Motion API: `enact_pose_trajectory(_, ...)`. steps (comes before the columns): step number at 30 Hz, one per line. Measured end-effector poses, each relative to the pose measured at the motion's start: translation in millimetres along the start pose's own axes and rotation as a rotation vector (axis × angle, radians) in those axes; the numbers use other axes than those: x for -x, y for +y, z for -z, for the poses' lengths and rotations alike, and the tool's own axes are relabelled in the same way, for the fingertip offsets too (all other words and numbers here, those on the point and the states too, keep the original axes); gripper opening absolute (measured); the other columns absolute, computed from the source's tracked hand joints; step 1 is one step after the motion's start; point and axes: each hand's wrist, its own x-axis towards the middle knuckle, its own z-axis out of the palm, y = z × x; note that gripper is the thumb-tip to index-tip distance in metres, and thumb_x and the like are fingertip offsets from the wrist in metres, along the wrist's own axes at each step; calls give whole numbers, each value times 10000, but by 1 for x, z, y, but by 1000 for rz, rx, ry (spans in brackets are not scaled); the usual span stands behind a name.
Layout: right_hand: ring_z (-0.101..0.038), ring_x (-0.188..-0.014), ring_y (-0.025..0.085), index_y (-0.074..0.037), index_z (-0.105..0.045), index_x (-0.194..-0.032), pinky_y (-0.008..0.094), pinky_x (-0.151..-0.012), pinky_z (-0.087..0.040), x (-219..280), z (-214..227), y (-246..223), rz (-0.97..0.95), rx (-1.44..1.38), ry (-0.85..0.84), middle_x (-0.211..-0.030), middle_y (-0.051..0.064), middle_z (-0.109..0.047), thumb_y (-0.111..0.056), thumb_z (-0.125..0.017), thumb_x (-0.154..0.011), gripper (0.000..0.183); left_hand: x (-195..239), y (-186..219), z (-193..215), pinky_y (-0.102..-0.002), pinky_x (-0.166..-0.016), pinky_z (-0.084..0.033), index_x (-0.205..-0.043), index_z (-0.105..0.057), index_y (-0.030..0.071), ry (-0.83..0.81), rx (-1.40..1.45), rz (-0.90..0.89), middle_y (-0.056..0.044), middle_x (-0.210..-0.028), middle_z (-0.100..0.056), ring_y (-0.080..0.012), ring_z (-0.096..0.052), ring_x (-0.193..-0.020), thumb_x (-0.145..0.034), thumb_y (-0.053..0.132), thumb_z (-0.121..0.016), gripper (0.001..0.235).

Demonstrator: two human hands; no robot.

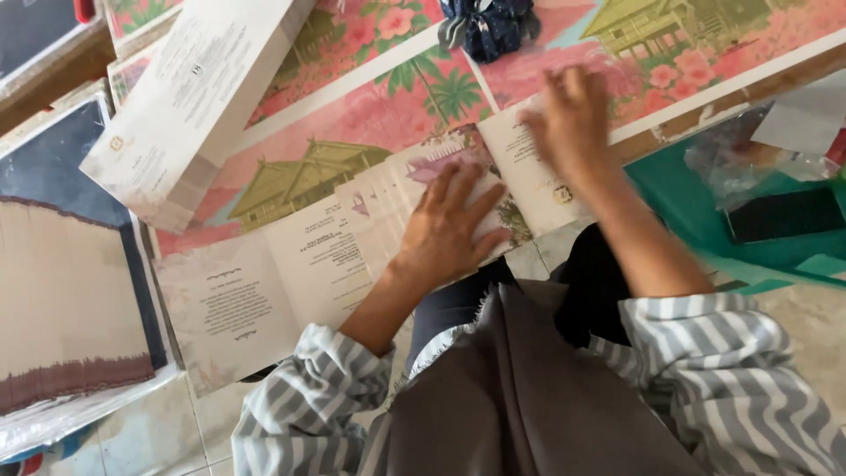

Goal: The person sits on a stool and handles a stack of printed papers, flipping through them and separating individual sheets. They then fold the papers in half and stack them neatly on their lap.

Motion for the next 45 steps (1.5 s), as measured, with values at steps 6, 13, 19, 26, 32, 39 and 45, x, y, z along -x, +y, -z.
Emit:
enact_pose_trajectory(6, -454, -844, 338, 35, -488, -1043, 449, -654, -428, -33, 10, 68, 855, 622, 260, -963, 174, -445, -324, -518, -1055, 360, -11, 11, -1, -591, -979, -307, -1161, -591, 211, -213, -199, 78, -53, -1273, -532, -385, -425, -1214, -833, 659, -410, 584)
enact_pose_trajectory(13, -507, -823, 272, 33, -486, -1008, 353, -653, -488, -20, 10, 55, 903, 700, 344, -948, 148, -458, -127, -748, -951, 312, 8, 9, 8, -636, -1004, -292, -1244, -562, 279, -221, -193, 132, -16, -1314, -499, -358, -383, -1269, -850, 658, -401, 570)
enact_pose_trajectory(19, -455, -695, 246, -48, -506, -1094, 375, -609, -350, -19, 34, 58, 794, 541, 281, -853, 101, -548, -165, -623, -1009, 186, 10, 7, 5, -641, -1004, -271, -1290, -530, 306, -218, -191, 124, -14, -1317, -492, -375, -401, -1245, -853, 649, -407, 569)
enact_pose_trajectory(26, -538, -1080, 232, -227, -552, -1272, 387, -799, -363, -28, 51, 125, -57, 261, -195, -1191, 42, -601, -306, -570, -841, 439, 13, 3, 4, -637, -955, -327, -1253, -566, 281, -108, -95, 104, -21, -1291, -499, -404, -443, -1203, -856, 585, -513, 504)
enact_pose_trajectory(32, -572, -933, 216, 6, -549, -1142, 325, -775, -450, 36, -13, 11, 563, -133, -204, -1044, 128, -591, -97, -414, -980, 234, 10, 3, 8, -602, -981, -300, -1272, -539, 320, -170, -93, 138, -2, -1298, -499, -379, -407, -1233, -850, 580, -503, 497)
enact_pose_trajectory(39, -480, -657, 268, -15, -495, -906, 362, -480, -385, 41, -56, 13, 824, 326, 77, -880, 111, -448, -50, -494, -966, 70, 18, -14, 9, -413, -912, -471, -1046, -594, -36, 370, 557, 252, -182, -1051, -611, -350, -592, -978, -952, 45, -441, 197)
enact_pose_trajectory(45, -538, -777, 342, -94, -550, -949, 481, -543, -437, 12, -32, 29, 572, 588, -101, -904, 112, -503, -185, -555, -890, 108, 18, -9, 3, -499, -1062, -380, -1274, -481, 106, 194, -100, 218, -178, -1337, -437, -335, -423, -1275, -890, 264, -742, 490)
